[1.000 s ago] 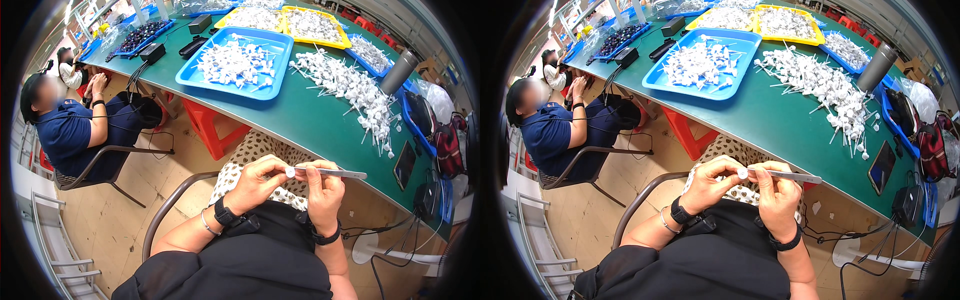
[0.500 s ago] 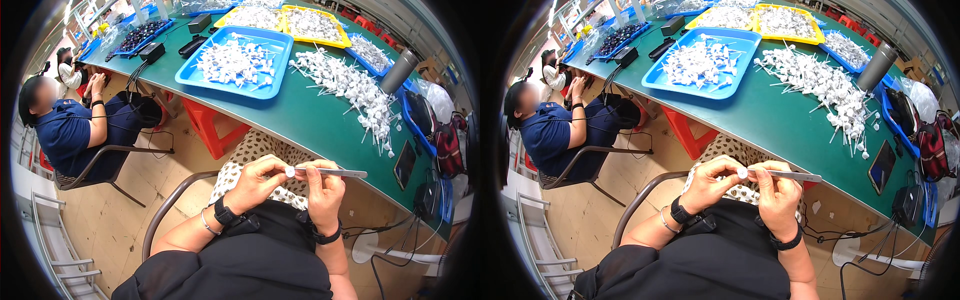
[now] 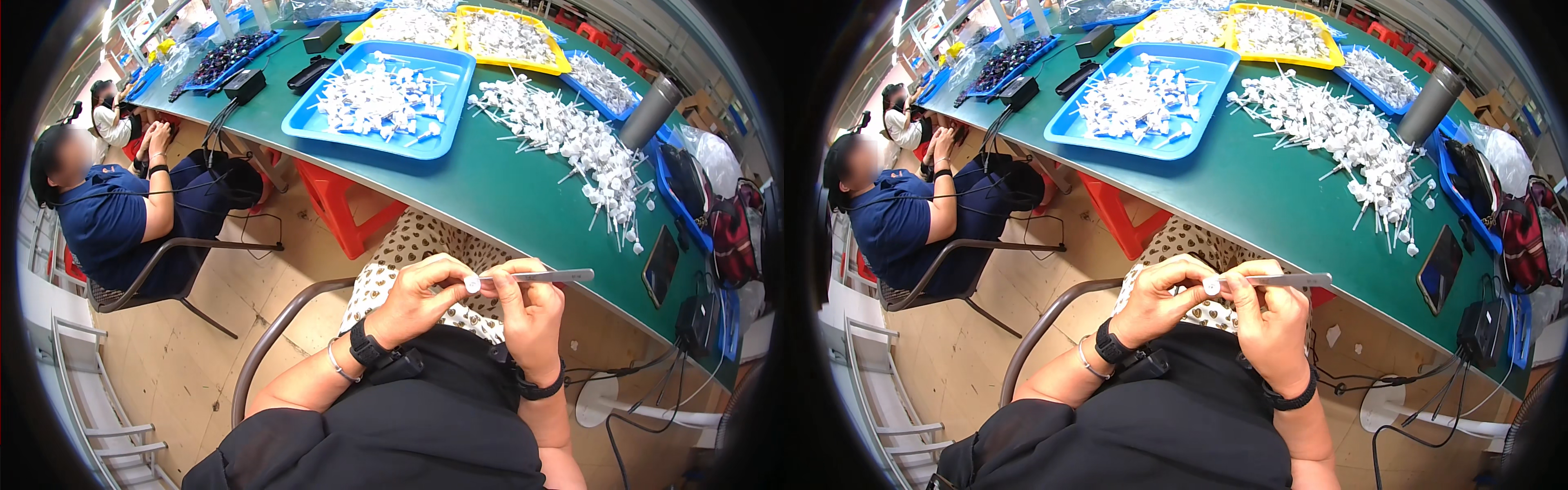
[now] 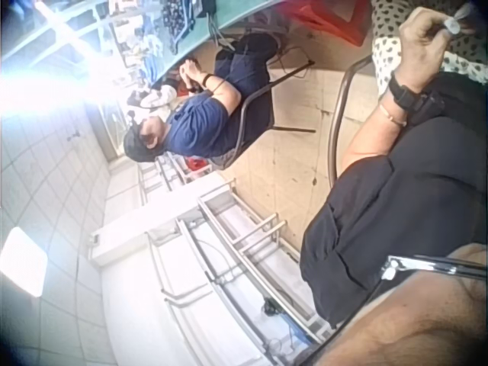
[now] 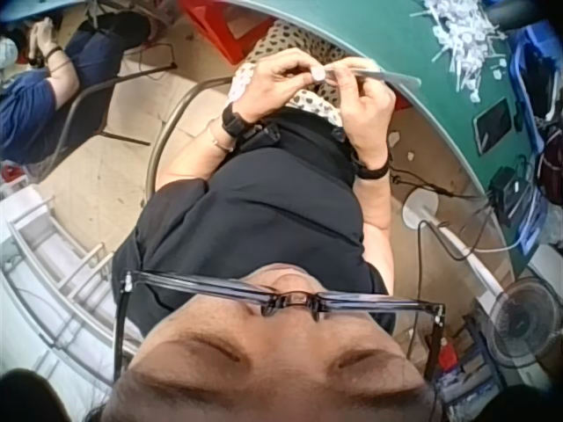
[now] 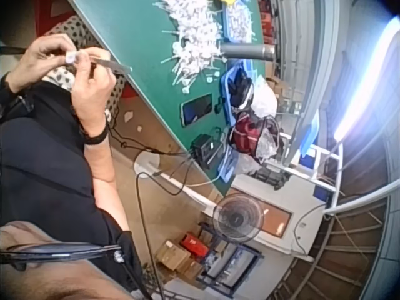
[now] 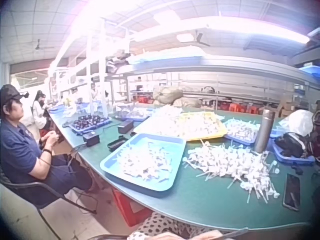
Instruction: The person sits at a green workbench and uses tweezers to manipulate small white plastic components. They pick up individual pieces from a pile, adjust them with the tool, and place them into a blue tray. The process is repetitive and involves handling items one at a time.
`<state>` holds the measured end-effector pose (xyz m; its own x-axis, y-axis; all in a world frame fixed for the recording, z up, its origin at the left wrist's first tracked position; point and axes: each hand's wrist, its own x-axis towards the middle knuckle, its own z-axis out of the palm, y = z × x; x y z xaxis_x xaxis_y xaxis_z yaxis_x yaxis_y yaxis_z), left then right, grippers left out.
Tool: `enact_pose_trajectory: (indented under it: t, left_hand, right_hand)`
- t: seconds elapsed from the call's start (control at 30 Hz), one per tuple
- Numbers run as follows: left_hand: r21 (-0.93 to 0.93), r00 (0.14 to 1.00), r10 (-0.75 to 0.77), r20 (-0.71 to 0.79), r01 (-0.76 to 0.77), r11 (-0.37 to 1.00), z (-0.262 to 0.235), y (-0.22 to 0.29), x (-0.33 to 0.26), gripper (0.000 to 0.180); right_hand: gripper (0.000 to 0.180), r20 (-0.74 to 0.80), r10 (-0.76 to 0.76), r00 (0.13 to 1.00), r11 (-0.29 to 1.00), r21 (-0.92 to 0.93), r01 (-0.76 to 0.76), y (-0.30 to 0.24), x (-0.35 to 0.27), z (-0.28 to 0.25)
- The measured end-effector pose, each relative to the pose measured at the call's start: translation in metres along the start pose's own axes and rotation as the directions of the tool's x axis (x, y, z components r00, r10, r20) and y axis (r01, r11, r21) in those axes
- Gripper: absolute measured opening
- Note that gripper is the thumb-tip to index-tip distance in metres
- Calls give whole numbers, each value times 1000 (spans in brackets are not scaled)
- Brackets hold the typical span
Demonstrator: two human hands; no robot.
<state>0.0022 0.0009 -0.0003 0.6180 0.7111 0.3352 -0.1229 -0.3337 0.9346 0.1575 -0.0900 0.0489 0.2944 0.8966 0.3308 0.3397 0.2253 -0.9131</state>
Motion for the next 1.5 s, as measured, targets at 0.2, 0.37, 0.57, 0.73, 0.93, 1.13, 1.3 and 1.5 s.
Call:
enact_pose_trajectory:
  t: [0.2,0.37,0.57,0.73,0.93,1.13,1.3,1.5]
  left_hand:
    - [-113,998,-64,13,65,991,-1,1,2,9]
    - [-245,989,-144,25,146,959,-2,1,1,9]
    - [-201,995,-95,4,94,975,-1,-4,1,10]
    - [-87,999,-48,-9,47,995,-2,-1,1,10]
    - [-45,1000,-17,-25,16,999,-2,-2,1,10]
    - [-49,1000,-11,-26,10,999,-2,-3,0,10]
    - [-30,1000,-24,-8,24,999,-3,1,1,10]
    - [-16,1000,-18,1,18,1000,-3,5,1,8]
  right_hand:
    - [10,-123,63,990,973,230,-34,2,1,5]
    - [8,-149,-36,988,990,132,56,2,0,5]
    - [7,-149,-119,982,990,57,129,6,-1,12]
    - [7,-142,-165,976,986,7,168,9,0,12]
    - [12,-63,-162,985,986,-40,160,9,-2,8]
    - [12,-74,-159,984,987,-46,156,11,-2,10]
    - [12,-73,-134,988,990,-49,131,11,-2,10]
    - [12,-48,-181,982,978,-116,175,11,-3,8]
